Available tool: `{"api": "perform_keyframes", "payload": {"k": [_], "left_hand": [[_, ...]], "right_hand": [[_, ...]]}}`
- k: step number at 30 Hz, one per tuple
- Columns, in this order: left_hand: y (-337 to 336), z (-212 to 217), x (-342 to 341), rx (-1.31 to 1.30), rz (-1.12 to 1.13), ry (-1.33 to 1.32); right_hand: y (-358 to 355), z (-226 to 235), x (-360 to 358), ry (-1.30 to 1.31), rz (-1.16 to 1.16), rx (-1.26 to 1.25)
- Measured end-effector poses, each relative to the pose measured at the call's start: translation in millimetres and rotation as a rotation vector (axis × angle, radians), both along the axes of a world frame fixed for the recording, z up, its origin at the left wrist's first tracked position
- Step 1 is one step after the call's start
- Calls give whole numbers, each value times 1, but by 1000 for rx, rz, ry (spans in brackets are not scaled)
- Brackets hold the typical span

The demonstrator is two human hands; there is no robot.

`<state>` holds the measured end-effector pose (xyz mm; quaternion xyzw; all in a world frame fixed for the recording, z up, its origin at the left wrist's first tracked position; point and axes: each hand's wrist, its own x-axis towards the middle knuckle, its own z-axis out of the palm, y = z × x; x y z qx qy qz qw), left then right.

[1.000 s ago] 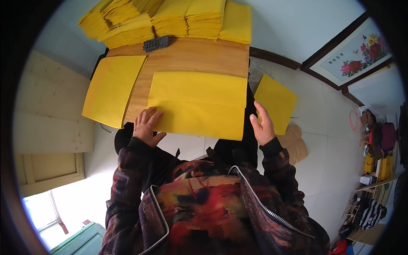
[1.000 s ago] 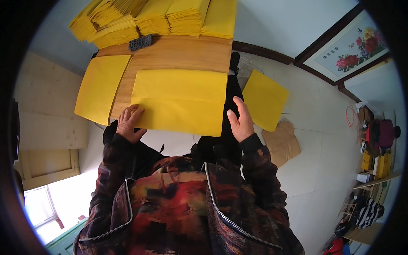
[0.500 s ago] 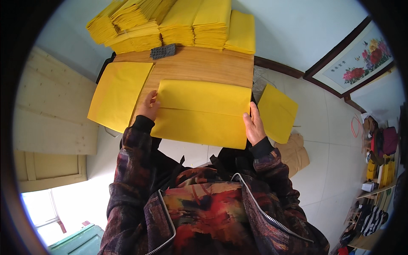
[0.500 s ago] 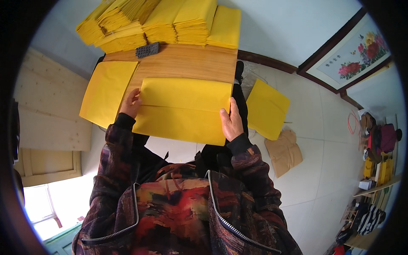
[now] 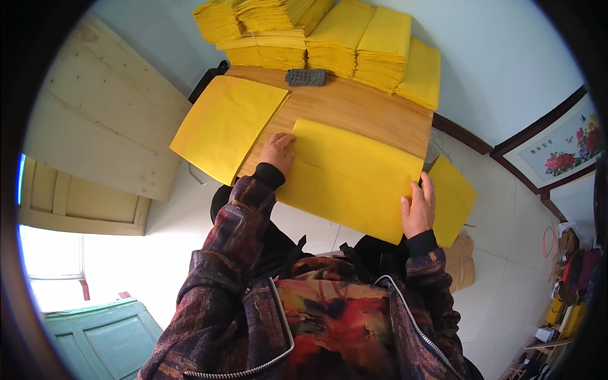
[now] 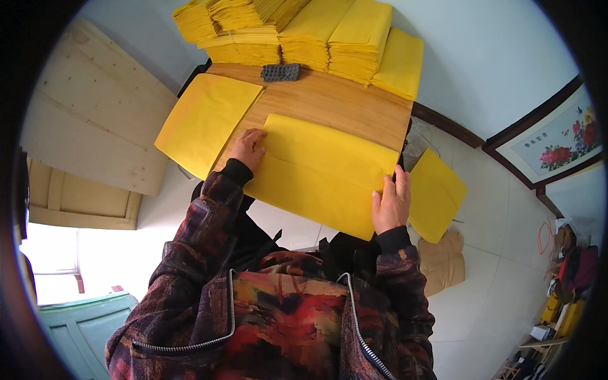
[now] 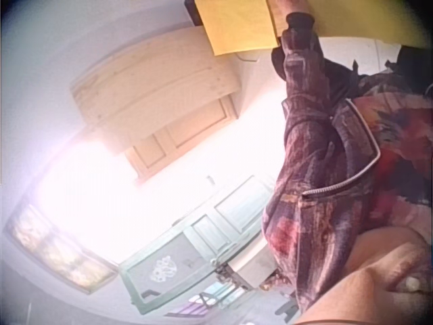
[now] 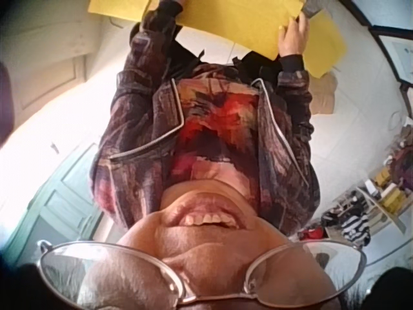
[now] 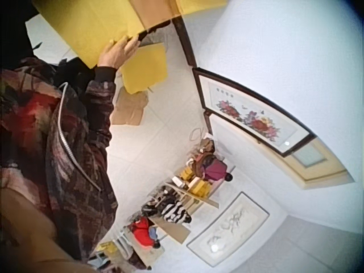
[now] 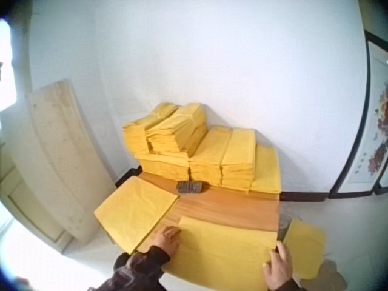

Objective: The person repeatedly folds yellow paper sheets by hand on a low wooden table, aligning edges and pressing creases. Folded sheets are stacked into a growing pile on the table.

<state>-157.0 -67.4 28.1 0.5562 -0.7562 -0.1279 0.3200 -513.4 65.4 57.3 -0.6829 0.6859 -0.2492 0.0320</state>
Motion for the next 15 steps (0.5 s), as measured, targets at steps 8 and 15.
{"api": "perform_keyframes", "payload": {"k": [8,15], "left_hand": [[-1,8,-4,174,11,102],[-4,5,-4,121,-7,68]], "right_hand": [[-38,19,16,120,279,9],[-70,-2,28,120,365,76]]}}
